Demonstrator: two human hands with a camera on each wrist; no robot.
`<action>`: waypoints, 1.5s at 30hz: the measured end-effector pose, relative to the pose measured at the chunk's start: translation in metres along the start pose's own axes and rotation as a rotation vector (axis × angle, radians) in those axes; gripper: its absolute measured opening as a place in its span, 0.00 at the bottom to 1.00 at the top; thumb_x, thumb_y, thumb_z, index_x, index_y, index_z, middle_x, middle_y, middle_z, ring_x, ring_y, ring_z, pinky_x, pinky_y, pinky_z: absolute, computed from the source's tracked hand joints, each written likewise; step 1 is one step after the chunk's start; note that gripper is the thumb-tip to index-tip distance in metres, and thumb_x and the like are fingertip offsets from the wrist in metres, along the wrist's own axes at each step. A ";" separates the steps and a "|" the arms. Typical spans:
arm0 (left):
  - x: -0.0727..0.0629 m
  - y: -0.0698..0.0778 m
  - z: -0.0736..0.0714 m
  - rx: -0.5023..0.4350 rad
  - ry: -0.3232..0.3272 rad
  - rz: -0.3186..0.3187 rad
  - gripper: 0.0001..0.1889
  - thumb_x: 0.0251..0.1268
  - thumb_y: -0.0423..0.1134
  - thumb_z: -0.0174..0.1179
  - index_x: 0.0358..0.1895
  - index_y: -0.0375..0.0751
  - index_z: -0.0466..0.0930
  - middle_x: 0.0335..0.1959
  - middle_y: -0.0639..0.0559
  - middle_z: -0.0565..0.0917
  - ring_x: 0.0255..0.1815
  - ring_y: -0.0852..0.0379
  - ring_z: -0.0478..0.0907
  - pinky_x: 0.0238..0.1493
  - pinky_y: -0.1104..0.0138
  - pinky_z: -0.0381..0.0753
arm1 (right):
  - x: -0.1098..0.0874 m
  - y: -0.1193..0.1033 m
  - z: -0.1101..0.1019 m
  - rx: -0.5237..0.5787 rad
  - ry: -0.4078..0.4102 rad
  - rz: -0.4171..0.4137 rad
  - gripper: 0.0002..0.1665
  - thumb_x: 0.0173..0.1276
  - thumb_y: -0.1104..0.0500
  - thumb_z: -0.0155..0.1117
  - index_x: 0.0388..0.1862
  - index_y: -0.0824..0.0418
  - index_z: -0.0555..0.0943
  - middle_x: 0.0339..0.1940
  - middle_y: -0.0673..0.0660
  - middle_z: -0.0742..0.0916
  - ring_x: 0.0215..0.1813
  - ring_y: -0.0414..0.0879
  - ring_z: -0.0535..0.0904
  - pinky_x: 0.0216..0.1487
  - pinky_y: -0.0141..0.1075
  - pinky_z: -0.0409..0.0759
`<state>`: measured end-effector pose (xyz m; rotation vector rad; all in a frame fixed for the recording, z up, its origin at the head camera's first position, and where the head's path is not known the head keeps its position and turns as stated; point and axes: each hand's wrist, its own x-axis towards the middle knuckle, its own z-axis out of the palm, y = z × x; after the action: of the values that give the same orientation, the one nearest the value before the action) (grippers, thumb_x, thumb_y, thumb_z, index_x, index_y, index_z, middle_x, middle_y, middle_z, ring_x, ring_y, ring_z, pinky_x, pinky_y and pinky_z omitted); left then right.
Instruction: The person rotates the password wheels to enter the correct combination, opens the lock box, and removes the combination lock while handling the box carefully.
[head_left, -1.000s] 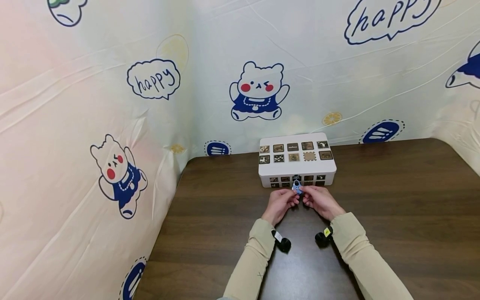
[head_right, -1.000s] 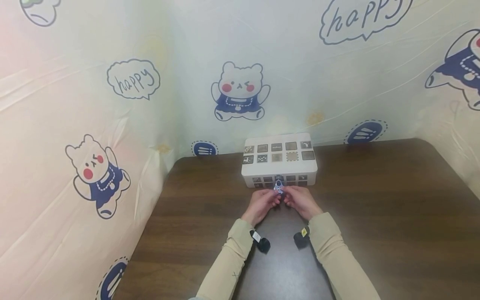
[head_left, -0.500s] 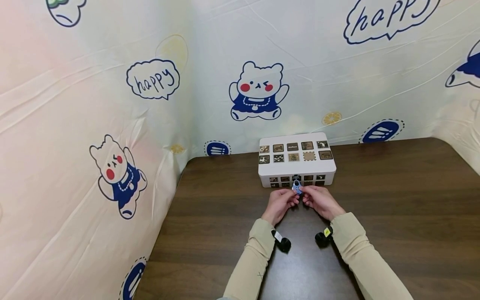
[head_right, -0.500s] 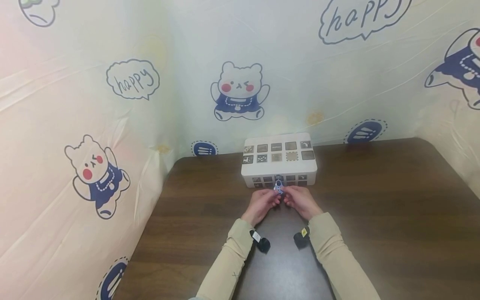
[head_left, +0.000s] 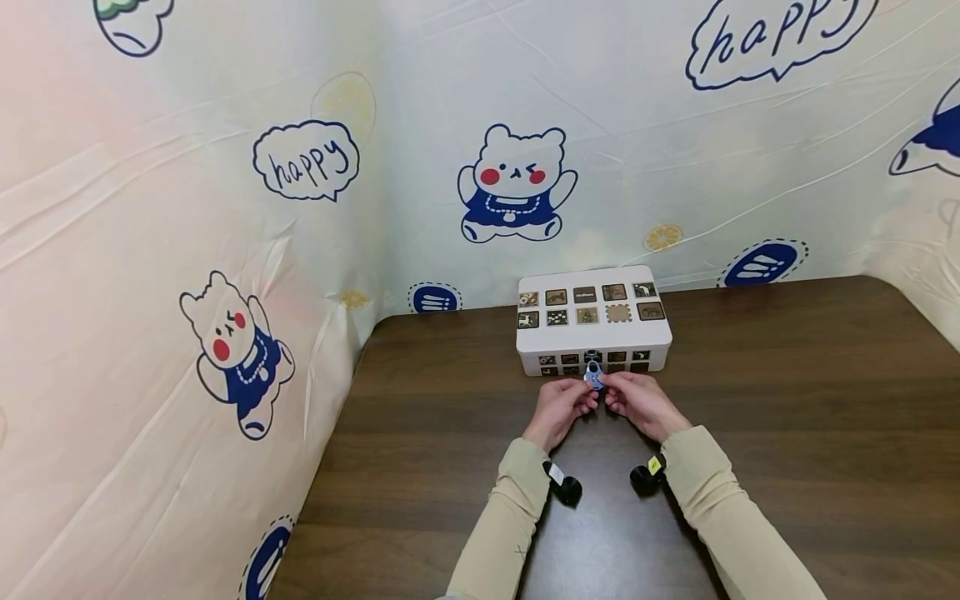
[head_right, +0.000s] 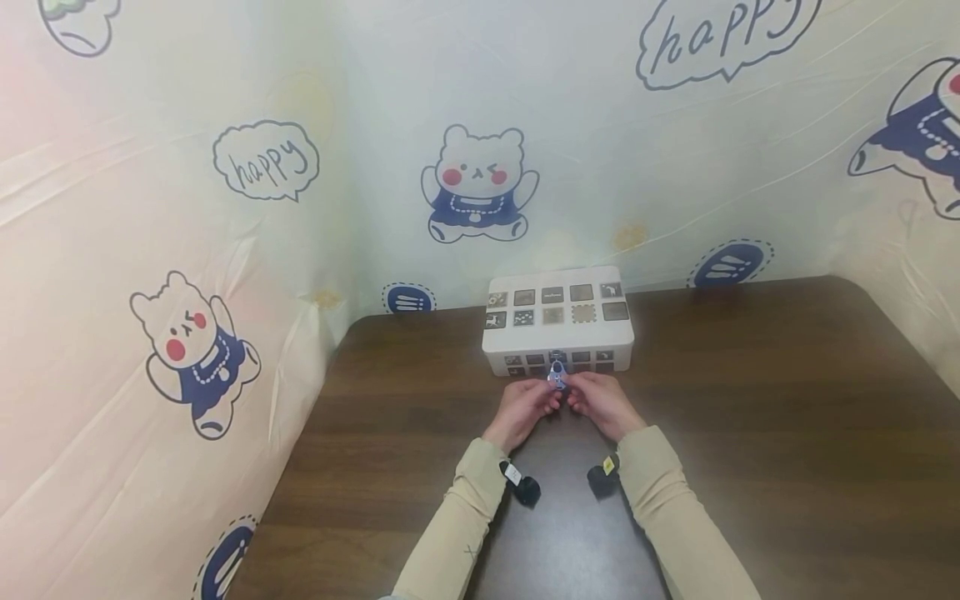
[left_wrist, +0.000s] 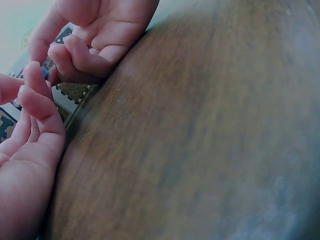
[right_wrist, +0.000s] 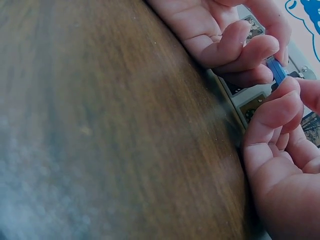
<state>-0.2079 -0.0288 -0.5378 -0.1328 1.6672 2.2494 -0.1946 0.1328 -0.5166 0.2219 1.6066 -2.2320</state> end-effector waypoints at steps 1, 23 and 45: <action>0.000 0.000 0.000 0.000 0.000 0.000 0.06 0.63 0.29 0.57 0.37 0.29 0.82 0.23 0.51 0.83 0.21 0.63 0.78 0.23 0.74 0.77 | 0.000 0.000 0.000 -0.001 -0.001 0.000 0.06 0.73 0.61 0.54 0.36 0.58 0.78 0.24 0.48 0.80 0.26 0.35 0.76 0.28 0.24 0.76; 0.000 0.000 -0.001 0.008 -0.005 0.004 0.07 0.63 0.29 0.57 0.38 0.28 0.83 0.23 0.52 0.83 0.21 0.63 0.78 0.23 0.75 0.76 | 0.002 0.002 -0.001 -0.004 0.000 -0.028 0.04 0.72 0.64 0.54 0.37 0.59 0.77 0.27 0.46 0.81 0.28 0.35 0.76 0.29 0.24 0.76; 0.000 0.000 0.000 0.015 -0.018 0.020 0.08 0.64 0.29 0.57 0.38 0.27 0.82 0.23 0.51 0.82 0.21 0.63 0.78 0.24 0.75 0.77 | 0.001 -0.002 -0.001 0.062 0.010 0.019 0.06 0.72 0.60 0.53 0.38 0.59 0.78 0.23 0.47 0.79 0.26 0.35 0.75 0.29 0.25 0.76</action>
<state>-0.2078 -0.0284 -0.5382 -0.0926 1.6831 2.2448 -0.1960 0.1343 -0.5157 0.2647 1.5361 -2.2716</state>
